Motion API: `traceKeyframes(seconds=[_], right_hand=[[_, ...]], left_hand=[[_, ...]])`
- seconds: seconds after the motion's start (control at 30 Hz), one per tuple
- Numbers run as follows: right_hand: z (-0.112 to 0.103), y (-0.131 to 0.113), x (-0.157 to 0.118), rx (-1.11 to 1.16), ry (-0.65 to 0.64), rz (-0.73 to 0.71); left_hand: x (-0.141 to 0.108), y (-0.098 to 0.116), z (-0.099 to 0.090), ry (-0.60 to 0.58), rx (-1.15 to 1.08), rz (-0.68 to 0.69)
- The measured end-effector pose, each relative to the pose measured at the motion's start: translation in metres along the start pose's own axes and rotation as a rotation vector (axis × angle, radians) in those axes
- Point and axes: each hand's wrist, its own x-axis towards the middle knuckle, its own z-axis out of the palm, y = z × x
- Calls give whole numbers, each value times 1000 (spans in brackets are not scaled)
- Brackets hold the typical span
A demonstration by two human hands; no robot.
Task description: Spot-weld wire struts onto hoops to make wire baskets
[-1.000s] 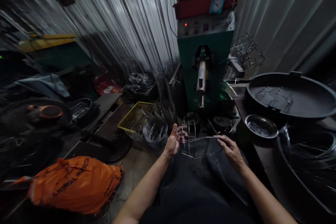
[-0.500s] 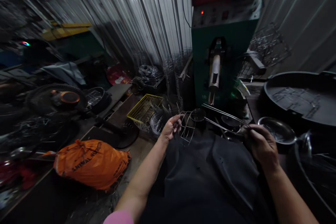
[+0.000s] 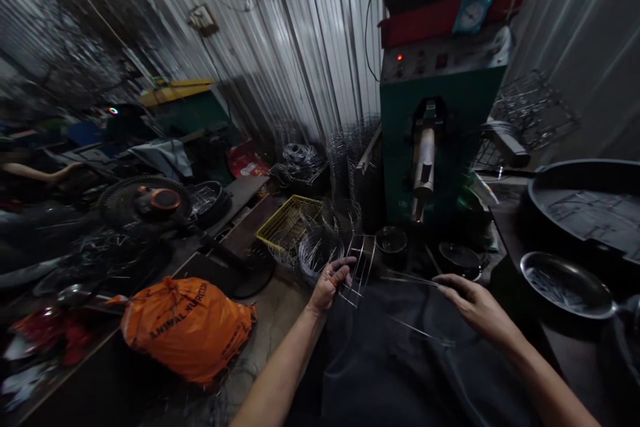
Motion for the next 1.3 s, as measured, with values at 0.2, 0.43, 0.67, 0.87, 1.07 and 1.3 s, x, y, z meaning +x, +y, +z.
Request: traceKeyframes(seconds=[0.2, 0.43, 0.67, 0.87, 1.07, 1.3], right_hand=[[1, 8, -1, -118, -43, -42], [-4, 9, 2, -112, 145, -55], [-13, 8, 7, 270, 193, 141], [-21, 26, 35, 213, 365, 25], [-20, 47, 62, 140, 406, -86], [-26, 52, 76, 123, 358, -76]], left_hand=[[-1, -9, 10, 13, 54, -8], [11, -1, 21, -4, 81, 24], [33, 3, 35, -127, 129, 49], [66, -6, 55, -194, 109, 12], [88, -10, 68, -204, 81, 10], [101, -15, 75, -206, 28, -33]])
